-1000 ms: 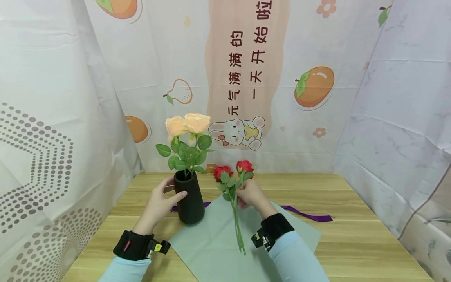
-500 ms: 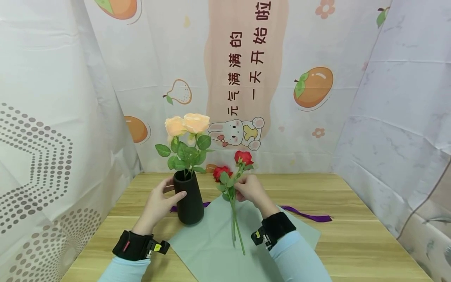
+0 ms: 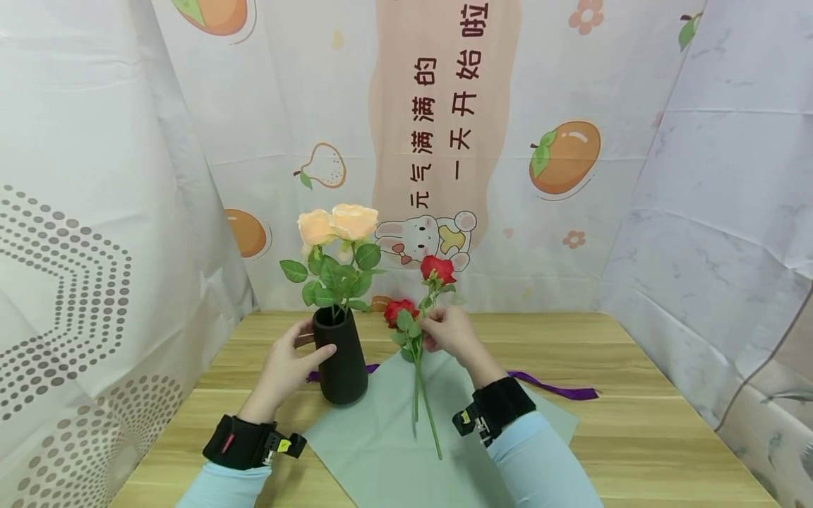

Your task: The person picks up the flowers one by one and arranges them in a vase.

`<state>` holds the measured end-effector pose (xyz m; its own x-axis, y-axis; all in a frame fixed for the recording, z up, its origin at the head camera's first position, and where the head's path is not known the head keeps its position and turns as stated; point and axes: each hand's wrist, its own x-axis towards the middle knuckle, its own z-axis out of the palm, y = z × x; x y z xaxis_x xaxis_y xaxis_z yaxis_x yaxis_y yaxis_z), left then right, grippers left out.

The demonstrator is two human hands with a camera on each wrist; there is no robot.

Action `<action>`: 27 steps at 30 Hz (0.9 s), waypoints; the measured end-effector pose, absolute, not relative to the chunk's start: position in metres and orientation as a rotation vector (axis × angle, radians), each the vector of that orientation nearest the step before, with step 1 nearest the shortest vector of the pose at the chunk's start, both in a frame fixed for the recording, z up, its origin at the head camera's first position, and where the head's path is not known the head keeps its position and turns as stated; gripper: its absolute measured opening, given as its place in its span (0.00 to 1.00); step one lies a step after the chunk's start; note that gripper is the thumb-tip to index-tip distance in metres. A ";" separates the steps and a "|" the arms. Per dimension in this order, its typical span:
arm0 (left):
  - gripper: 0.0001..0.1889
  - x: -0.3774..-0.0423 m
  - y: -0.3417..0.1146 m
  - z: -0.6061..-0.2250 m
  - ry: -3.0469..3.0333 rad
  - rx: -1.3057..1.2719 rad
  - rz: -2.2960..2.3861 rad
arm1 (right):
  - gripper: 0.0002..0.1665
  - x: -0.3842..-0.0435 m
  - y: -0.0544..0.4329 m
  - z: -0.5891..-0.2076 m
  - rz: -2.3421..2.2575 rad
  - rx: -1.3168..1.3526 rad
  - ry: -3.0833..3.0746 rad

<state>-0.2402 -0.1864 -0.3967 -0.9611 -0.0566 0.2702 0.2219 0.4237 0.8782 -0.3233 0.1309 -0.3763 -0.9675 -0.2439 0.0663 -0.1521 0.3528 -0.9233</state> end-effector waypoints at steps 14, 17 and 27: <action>0.35 -0.240 -0.188 -0.395 -2.414 -0.160 -1.600 | 0.12 -0.321 0.128 -0.356 -1.810 -0.560 2.521; 0.35 -0.240 -0.188 -0.395 -2.416 -0.159 -1.608 | 0.12 -0.320 0.128 -0.350 -1.830 -0.584 2.525; 0.34 -0.241 -0.191 -0.396 -2.427 -0.166 -1.560 | 0.13 -0.317 0.124 -0.333 -1.891 -0.616 2.556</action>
<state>-0.2407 -0.1905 -0.3961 -0.9621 -0.0395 0.2697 0.2290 0.4199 0.8782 -0.3167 0.1240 -0.3326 -0.9232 -0.2429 0.2979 -0.3560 0.2478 -0.9010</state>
